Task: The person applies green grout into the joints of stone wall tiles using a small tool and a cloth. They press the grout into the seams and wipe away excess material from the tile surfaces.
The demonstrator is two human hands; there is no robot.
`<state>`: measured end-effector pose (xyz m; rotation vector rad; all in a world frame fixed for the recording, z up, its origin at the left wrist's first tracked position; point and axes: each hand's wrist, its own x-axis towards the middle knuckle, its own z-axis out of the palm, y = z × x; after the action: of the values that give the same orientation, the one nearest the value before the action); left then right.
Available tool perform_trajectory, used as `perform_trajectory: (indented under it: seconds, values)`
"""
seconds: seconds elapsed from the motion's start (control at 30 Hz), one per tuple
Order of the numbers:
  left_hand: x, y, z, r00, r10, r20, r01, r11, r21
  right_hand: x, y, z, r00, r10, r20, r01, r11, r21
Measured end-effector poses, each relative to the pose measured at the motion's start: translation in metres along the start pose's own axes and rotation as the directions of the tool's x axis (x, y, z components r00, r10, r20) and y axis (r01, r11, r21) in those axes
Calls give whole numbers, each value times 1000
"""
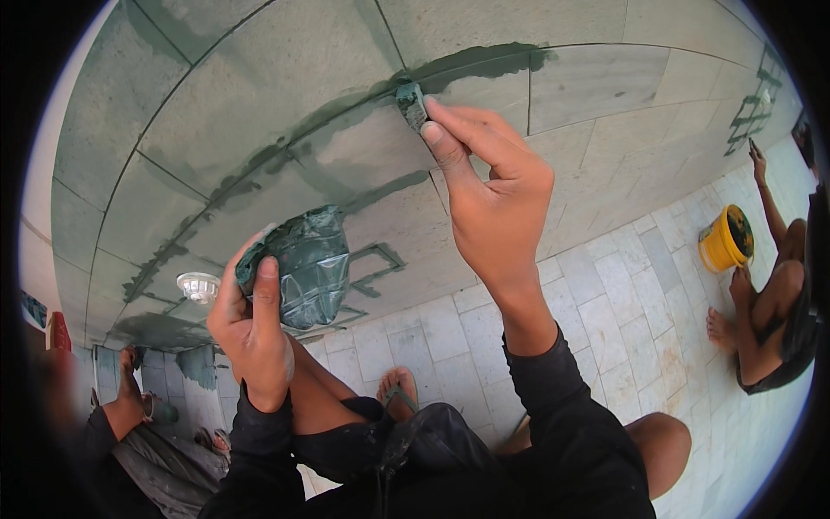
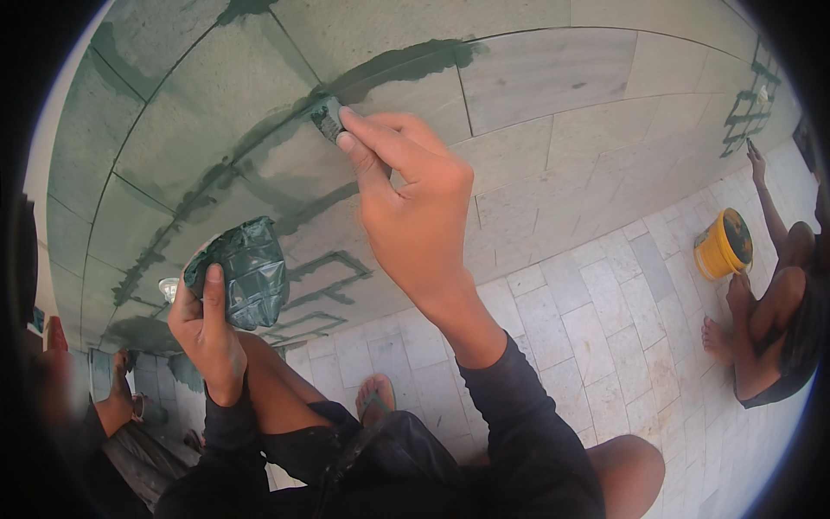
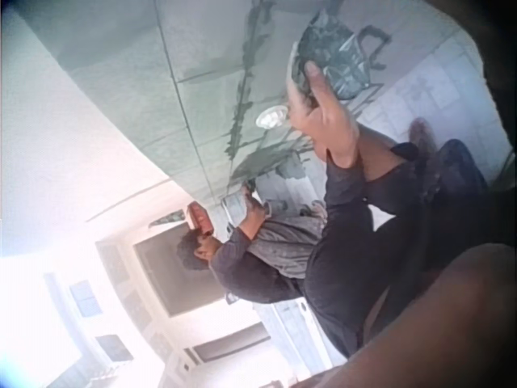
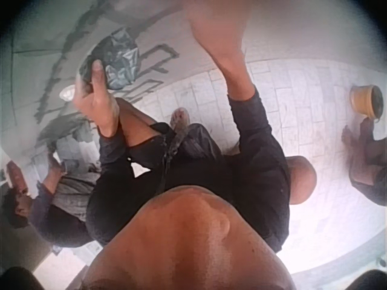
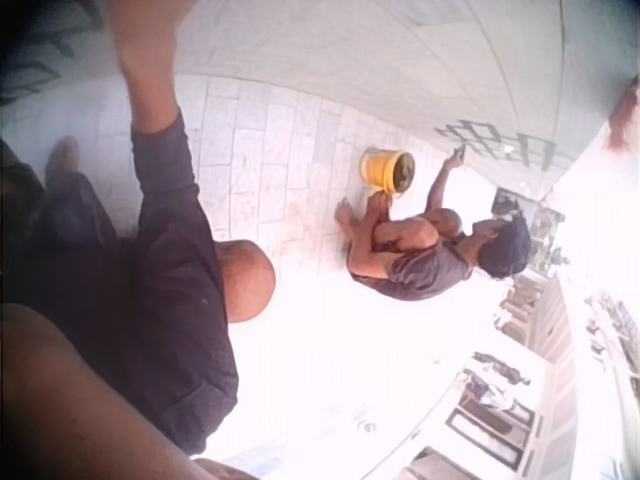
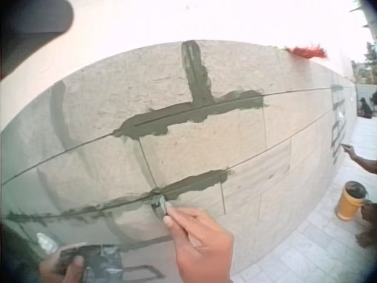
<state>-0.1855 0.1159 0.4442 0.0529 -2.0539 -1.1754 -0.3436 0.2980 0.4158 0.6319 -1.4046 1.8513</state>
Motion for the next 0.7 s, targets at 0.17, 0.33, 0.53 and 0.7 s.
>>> perform_trajectory:
  seconds: [0.17,0.33,0.53,0.7]
  values:
    - [2,5,-2,1000,-2,-6,2,1000,-9,2,-10,-6,999,45,-22,-44,999,8]
    - [0,-1,-1,1000,16,16,-16,1000,16,15,-21,2,970,-227,-90,193,937,-292]
    - [-1,5,0,1000,5,21,-6,1000,12,7,-38,29,992,-120,-34,100,928,-359]
    - [-1,0,-3,1000,-14,5,14,1000,-9,-3,-35,36,992,-122,-24,105,925,-365]
